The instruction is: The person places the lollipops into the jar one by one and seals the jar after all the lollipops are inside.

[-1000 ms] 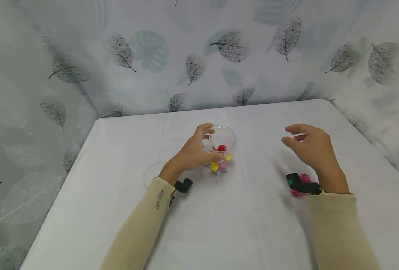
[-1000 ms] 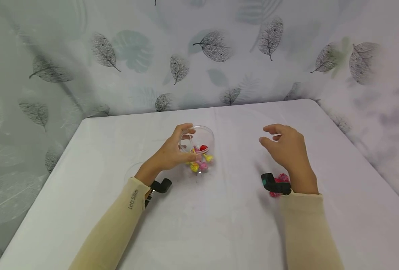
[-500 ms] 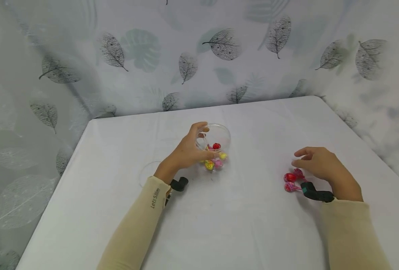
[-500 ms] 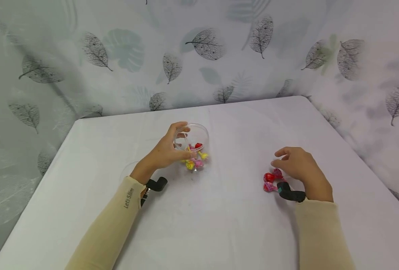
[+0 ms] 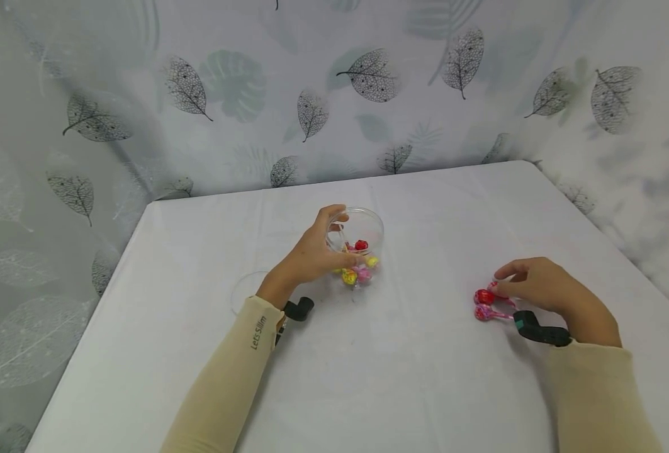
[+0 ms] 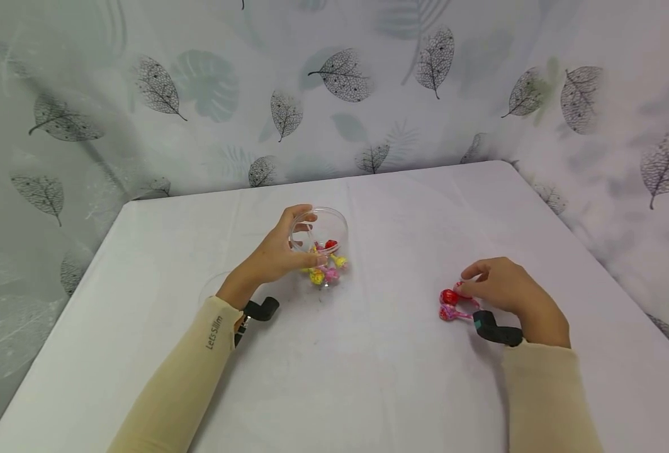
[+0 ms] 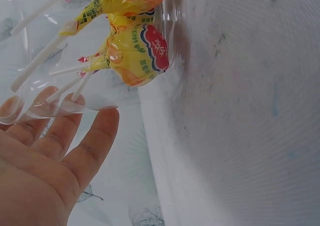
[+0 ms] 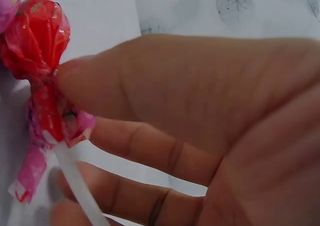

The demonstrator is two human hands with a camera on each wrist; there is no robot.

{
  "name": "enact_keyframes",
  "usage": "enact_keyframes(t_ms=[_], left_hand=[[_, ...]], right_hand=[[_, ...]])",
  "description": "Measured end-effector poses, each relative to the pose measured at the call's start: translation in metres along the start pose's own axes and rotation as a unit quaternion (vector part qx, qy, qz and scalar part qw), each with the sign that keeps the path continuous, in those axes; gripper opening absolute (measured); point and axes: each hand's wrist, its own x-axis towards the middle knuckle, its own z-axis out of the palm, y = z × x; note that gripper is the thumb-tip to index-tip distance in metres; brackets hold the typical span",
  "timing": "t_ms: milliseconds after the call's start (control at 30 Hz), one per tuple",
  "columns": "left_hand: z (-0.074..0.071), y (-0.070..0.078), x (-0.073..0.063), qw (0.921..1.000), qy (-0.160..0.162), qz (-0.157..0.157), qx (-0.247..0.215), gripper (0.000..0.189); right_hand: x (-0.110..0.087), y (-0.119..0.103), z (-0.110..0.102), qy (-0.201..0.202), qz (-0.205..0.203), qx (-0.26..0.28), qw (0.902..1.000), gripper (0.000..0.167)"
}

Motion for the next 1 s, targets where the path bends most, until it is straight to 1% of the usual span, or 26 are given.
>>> enact_keyframes(t_ms=[100, 233, 333, 600, 800, 1000], left_hand=[[0.000, 0.001, 0.000, 1.0000, 0.002, -0.002, 0.001, 0.101], [-0.001, 0.001, 0.000, 1.0000, 0.003, 0.000, 0.003, 0.101], [-0.001, 0.001, -0.001, 1.0000, 0.002, 0.002, 0.003, 0.101], [-0.002, 0.000, -0.002, 0.9999, 0.003, -0.003, 0.010, 0.101], [-0.002, -0.001, -0.002, 1.0000, 0.000, -0.004, 0.004, 0.101], [-0.001, -0.001, -0.001, 1.0000, 0.000, -0.002, 0.007, 0.101]], right_hand=[[-0.002, 0.001, -0.001, -0.007, -0.008, 0.012, 0.9999, 0.046], [-0.004, 0.001, -0.002, -0.030, -0.015, 0.040, 0.9986, 0.048], [-0.006, 0.001, -0.003, -0.038, -0.016, 0.055, 0.9976, 0.047], [-0.009, -0.004, -0.005, -0.015, -0.029, 0.047, 0.9984, 0.026], [-0.007, -0.009, -0.006, -0.009, -0.017, 0.046, 0.9987, 0.022], [-0.005, -0.015, -0.003, 0.010, -0.013, 0.052, 0.9985, 0.021]])
